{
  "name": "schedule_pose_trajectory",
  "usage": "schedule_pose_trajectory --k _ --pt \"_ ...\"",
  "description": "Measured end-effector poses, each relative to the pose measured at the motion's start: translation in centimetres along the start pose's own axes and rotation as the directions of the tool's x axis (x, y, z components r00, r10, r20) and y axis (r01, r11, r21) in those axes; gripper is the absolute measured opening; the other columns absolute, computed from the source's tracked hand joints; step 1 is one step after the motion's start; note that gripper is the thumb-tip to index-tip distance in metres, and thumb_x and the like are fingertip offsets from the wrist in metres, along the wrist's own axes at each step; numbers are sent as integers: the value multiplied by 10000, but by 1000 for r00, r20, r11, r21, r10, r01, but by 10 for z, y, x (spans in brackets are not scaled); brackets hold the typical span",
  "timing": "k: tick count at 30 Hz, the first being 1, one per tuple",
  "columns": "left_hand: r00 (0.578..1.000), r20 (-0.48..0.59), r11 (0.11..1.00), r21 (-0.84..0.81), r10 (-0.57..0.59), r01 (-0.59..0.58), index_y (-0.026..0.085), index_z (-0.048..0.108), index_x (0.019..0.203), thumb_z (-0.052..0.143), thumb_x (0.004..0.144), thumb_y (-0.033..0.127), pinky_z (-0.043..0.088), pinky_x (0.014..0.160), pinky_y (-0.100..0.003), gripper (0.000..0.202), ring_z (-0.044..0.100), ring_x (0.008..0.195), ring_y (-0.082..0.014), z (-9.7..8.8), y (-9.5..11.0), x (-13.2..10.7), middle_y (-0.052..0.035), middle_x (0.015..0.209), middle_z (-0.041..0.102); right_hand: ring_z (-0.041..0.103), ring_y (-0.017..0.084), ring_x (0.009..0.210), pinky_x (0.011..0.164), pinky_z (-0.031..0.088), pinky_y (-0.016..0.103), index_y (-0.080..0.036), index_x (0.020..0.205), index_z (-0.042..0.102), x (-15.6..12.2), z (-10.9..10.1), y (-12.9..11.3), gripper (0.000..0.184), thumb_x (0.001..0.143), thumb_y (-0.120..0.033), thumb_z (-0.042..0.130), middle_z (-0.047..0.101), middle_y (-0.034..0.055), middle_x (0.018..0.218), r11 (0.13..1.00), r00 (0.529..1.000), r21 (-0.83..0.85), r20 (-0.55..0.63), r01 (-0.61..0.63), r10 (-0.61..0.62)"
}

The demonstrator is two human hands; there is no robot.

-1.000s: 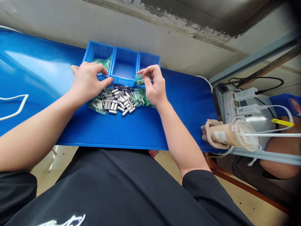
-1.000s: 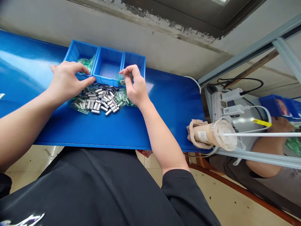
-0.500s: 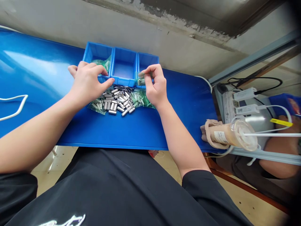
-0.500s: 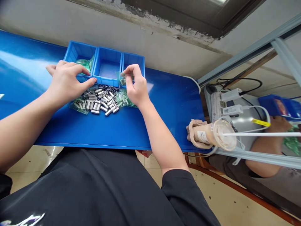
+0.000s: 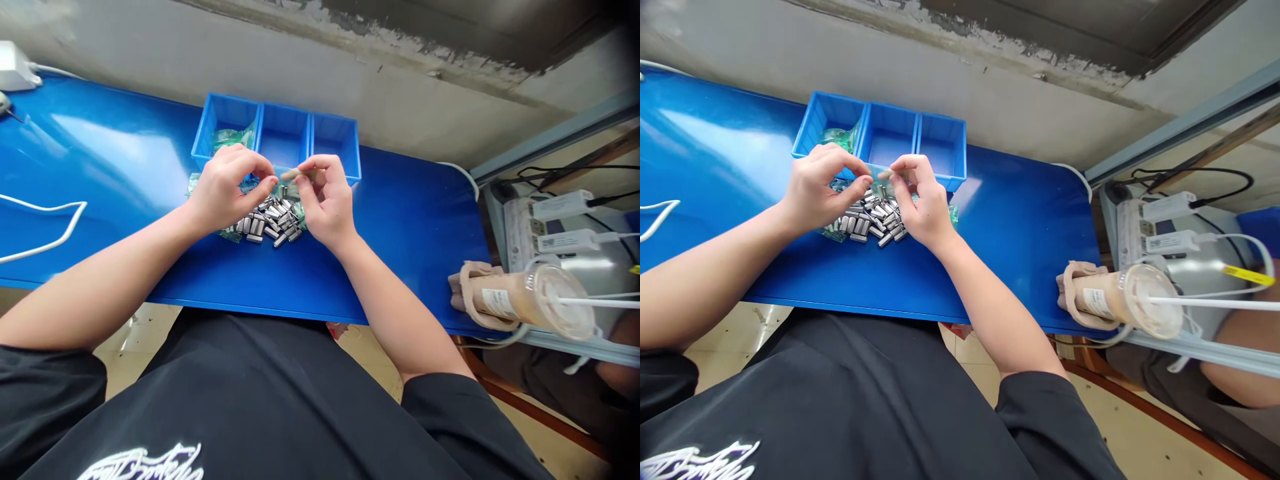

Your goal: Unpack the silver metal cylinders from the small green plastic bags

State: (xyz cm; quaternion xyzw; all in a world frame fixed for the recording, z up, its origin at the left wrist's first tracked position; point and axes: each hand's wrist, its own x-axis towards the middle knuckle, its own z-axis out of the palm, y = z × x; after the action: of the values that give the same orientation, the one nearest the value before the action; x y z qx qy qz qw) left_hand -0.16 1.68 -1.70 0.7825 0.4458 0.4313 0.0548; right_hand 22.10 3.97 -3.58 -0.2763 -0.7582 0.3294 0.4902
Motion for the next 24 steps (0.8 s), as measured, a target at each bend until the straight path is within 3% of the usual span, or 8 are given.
schedule_pose_trajectory --k 5,7,10,17,24 --pt "998 48 998 -61 -32 34 203 748 1121 634 1002 388 558 774 -329 248 693 839 -168 -4 1 1 -63 939 767 745 106 930 807 644 305 -236 1176 546 -5 11 -5 346 1100 -571 510 763 31 1103 997 999 63 3 -39 39" --pt "999 51 996 -92 -16 21 193 751 1061 625 991 374 523 705 -300 232 670 779 -146 -4 1 2 -56 894 757 734 99 906 779 625 296 -237 1167 553 -6 12 -7 348 1093 -575 528 764 27 1090 995 998 84 0 -62 62" --pt "1000 19 994 -110 -1 3 177 729 925 608 969 335 503 676 -280 204 629 713 -123 -1 1 1 -50 828 731 757 113 950 798 625 301 -234 1180 555 -6 12 -8 361 1076 -580 568 781 33 1093 987 994 121 -1 -105 106" --pt "997 -39 988 -137 -73 67 161 705 928 598 970 365 449 585 -229 234 553 589 -84 2 5 -1 -23 729 674 801 136 990 897 659 342 -241 1325 549 -6 9 -1 508 1032 -651 608 819 41 1117 983 986 87 -39 -160 164" --pt "992 -18 975 -184 -127 121 165 682 954 606 973 368 458 596 -225 218 554 575 -81 2 4 -2 -9 699 645 824 142 1036 857 666 322 -222 1193 658 -6 10 3 471 1019 -658 624 826 29 1131 987 984 57 -93 -149 153"
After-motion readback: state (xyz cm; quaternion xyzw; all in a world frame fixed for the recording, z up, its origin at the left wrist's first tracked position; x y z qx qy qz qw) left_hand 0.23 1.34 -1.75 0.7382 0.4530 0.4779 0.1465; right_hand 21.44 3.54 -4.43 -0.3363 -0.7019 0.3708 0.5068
